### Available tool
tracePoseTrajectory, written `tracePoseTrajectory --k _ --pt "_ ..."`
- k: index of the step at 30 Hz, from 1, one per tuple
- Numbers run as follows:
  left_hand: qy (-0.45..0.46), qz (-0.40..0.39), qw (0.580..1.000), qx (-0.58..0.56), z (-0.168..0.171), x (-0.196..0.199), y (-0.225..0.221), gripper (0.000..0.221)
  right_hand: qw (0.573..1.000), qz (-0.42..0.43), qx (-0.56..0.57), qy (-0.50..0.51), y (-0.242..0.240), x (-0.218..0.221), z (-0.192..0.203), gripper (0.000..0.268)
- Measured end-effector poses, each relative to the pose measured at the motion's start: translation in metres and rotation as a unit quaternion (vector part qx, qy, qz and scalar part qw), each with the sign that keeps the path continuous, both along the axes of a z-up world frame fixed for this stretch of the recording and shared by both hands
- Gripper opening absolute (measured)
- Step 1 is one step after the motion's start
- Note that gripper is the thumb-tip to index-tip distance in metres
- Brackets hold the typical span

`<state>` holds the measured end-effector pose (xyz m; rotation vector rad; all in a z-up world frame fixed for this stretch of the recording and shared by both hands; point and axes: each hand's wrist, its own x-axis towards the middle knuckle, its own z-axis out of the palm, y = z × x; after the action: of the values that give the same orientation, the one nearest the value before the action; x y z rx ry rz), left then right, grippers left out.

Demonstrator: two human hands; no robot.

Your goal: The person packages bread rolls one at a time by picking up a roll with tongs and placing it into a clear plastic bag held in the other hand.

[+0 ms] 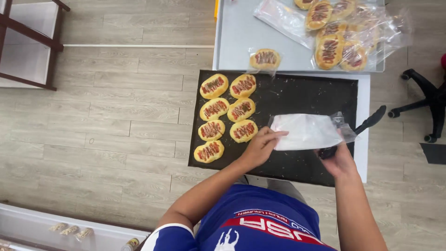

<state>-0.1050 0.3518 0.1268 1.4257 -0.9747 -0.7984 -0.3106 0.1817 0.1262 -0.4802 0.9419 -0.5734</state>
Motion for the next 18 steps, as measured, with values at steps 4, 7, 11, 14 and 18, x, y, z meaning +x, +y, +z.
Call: tracePoseTrajectory --k 4,7,11,14,18 --pt "-0.276 -0.015 0.958 -0.071 -0.008 0.014 0.052 0.040 0.997 -0.010 0.069 -0.036 0.054 0.015 0.020 0.072" --pt "-0.497 0.001 0.861 -0.109 0.027 0.039 0.068 0.034 0.997 -0.025 0.074 -0.009 0.078 0.027 0.035 0.047" --pt "-0.378 -0.100 0.912 -0.125 0.040 0.055 0.085 0.044 0.992 -0.004 -0.025 0.126 0.080 0.023 0.019 0.089" --pt "-0.193 -0.159 0.951 -0.181 0.047 0.068 0.096 0.048 0.990 0.052 -0.129 0.033 0.090 0.035 0.059 0.094" --pt "-0.247 -0.017 0.940 -0.236 0.049 0.060 0.118 0.035 0.958 0.088 -0.220 -0.162 0.114 0.047 0.102 0.115"
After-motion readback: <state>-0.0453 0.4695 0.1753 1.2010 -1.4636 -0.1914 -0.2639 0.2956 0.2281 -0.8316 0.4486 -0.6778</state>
